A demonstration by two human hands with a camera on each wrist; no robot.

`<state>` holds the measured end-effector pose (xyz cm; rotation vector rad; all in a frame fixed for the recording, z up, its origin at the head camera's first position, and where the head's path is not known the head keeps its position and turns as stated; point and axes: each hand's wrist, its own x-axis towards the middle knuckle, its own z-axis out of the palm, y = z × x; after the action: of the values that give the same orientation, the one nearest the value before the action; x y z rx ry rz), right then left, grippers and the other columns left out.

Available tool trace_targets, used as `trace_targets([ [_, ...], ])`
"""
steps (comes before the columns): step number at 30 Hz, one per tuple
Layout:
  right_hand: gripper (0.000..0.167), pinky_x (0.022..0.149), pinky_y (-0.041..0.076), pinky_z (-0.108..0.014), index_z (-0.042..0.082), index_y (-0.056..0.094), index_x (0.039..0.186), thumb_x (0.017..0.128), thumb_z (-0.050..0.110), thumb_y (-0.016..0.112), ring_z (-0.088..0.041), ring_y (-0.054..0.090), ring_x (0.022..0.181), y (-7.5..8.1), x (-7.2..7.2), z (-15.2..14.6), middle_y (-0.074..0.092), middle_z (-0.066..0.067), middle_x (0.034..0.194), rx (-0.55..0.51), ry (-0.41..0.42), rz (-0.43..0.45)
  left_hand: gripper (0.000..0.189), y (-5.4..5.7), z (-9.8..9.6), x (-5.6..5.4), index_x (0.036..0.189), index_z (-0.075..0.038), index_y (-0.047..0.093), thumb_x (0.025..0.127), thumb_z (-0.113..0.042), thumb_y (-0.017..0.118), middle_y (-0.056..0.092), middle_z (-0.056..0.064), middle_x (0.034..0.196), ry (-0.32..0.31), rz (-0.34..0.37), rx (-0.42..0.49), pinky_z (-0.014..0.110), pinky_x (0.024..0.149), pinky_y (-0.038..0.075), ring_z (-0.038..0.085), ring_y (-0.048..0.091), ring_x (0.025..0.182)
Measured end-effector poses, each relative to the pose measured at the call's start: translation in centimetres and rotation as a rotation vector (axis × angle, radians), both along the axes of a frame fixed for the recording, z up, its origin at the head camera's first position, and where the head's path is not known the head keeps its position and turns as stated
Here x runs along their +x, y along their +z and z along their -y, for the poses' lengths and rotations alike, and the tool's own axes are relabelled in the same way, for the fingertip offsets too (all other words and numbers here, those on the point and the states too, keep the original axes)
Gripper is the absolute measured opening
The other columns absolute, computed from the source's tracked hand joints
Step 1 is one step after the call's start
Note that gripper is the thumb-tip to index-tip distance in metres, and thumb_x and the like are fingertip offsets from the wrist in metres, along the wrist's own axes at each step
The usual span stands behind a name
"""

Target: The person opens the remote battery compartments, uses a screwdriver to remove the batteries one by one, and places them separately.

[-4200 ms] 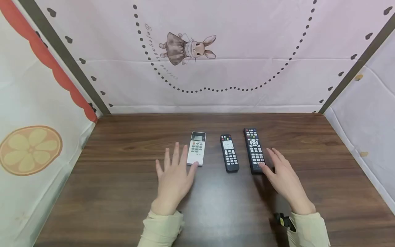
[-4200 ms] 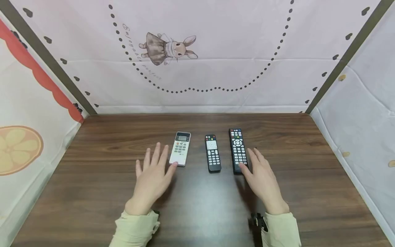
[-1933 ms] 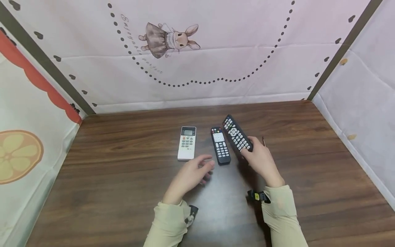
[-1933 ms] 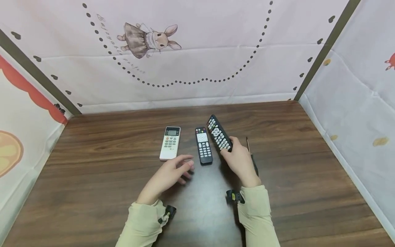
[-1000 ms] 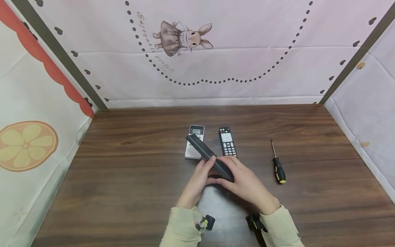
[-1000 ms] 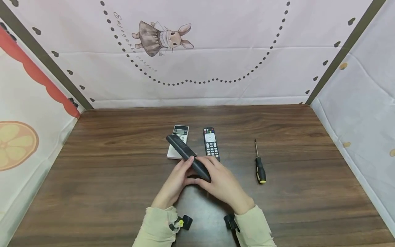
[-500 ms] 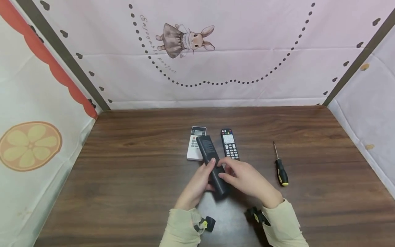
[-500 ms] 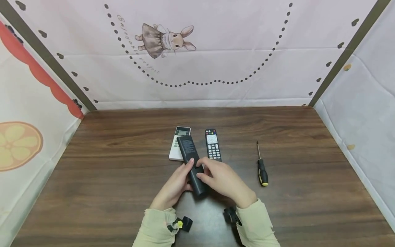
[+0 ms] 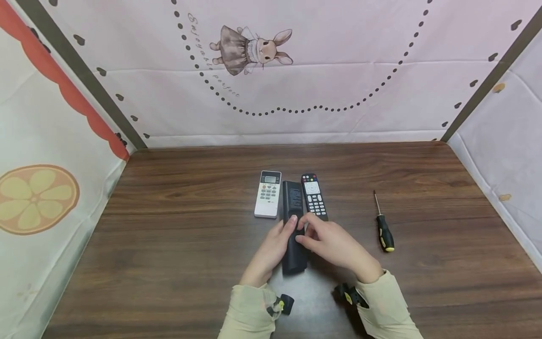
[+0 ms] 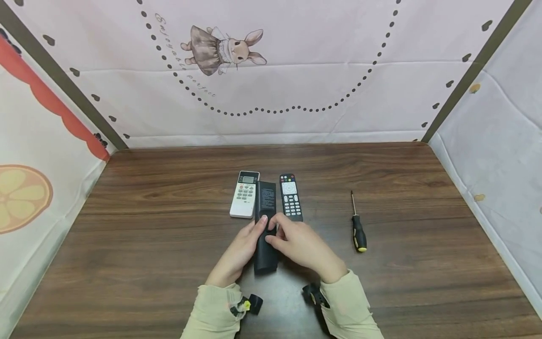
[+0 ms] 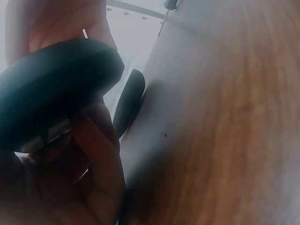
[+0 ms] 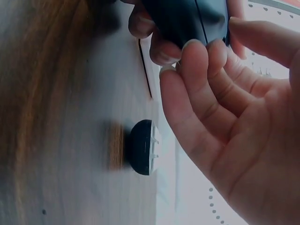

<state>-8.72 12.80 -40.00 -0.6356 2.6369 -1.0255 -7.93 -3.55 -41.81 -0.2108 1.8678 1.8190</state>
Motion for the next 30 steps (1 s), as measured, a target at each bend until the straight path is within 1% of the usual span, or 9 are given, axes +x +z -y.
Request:
trace_targets([
  [3, 0.017, 0.048, 0.040, -0.024, 0.022, 0.049, 0.099, 0.086, 0.028, 0.059, -0.005, 0.048, 0.052, -0.1, 0.0, 0.1, 0.054, 0.012, 0.067, 0.004, -0.020, 0.015, 0.054, 0.9, 0.0, 0.2, 0.122, -0.016, 0.050, 0.089, -0.055, 0.037, 0.062, 0.006, 0.099, -0.002, -0.001, -0.005, 0.032, 0.078, 0.042, 0.018, 0.058, 0.087],
  [5, 0.017, 0.047, 0.040, -0.025, 0.022, 0.049, 0.098, 0.086, 0.028, 0.058, -0.006, 0.047, 0.052, -0.1, 0.0, 0.2, 0.054, 0.012, 0.067, 0.007, -0.031, 0.024, 0.053, 1.0, 0.0, 0.2, 0.122, -0.015, 0.050, 0.089, -0.055, 0.037, 0.061, 0.006, 0.099, -0.005, -0.003, -0.007, 0.032, 0.078, 0.042, 0.018, 0.057, 0.087],
  [7, 0.016, 0.046, 0.039, -0.025, 0.022, 0.049, 0.098, 0.086, 0.029, 0.058, -0.006, 0.047, 0.051, -0.2, 0.0, 0.3, 0.053, 0.012, 0.066, 0.008, -0.040, 0.031, 0.055, 0.6, 0.0, 0.1, 0.122, -0.016, 0.051, 0.088, -0.057, 0.037, 0.061, 0.006, 0.099, -0.008, -0.003, -0.009, 0.032, 0.077, 0.042, 0.018, 0.057, 0.087],
  [13, 0.015, 0.045, 0.039, -0.025, 0.022, 0.048, 0.096, 0.087, 0.028, 0.058, -0.007, 0.046, 0.049, -0.3, 0.1, 0.4, 0.052, 0.011, 0.064, 0.006, -0.051, 0.037, 0.067, -1.6, 0.0, -0.4, 0.120, -0.017, 0.052, 0.080, -0.068, 0.038, 0.062, 0.005, 0.098, -0.011, -0.021, -0.019, 0.031, 0.076, 0.043, 0.017, 0.058, 0.086],
  [15, 0.015, 0.044, 0.038, -0.025, 0.022, 0.048, 0.096, 0.087, 0.029, 0.058, -0.007, 0.046, 0.049, -0.3, 0.1, 0.5, 0.052, 0.011, 0.063, 0.009, -0.054, 0.036, 0.068, -2.0, 0.0, -0.5, 0.120, -0.017, 0.052, 0.079, -0.069, 0.038, 0.062, 0.005, 0.097, -0.008, -0.029, -0.023, 0.032, 0.076, 0.043, 0.017, 0.058, 0.085],
  [18, 0.015, 0.044, 0.038, -0.025, 0.021, 0.048, 0.095, 0.086, 0.029, 0.058, -0.007, 0.046, 0.048, -0.3, 0.1, 0.5, 0.052, 0.010, 0.063, 0.019, -0.058, 0.036, 0.067, -2.2, 0.0, -0.5, 0.119, -0.017, 0.052, 0.079, -0.069, 0.038, 0.063, 0.004, 0.096, -0.006, -0.039, -0.029, 0.032, 0.077, 0.043, 0.017, 0.059, 0.085],
  [30, 0.021, 0.046, 0.037, -0.025, 0.019, 0.046, 0.093, 0.086, 0.035, 0.058, -0.007, 0.045, 0.049, -0.3, 0.0, 0.5, 0.051, 0.010, 0.062, 0.057, -0.049, 0.056, 0.065, -2.3, -0.2, -0.4, 0.118, -0.017, 0.052, 0.080, -0.068, 0.038, 0.063, 0.004, 0.095, -0.016, -0.049, -0.044, 0.032, 0.077, 0.042, 0.017, 0.058, 0.085],
])
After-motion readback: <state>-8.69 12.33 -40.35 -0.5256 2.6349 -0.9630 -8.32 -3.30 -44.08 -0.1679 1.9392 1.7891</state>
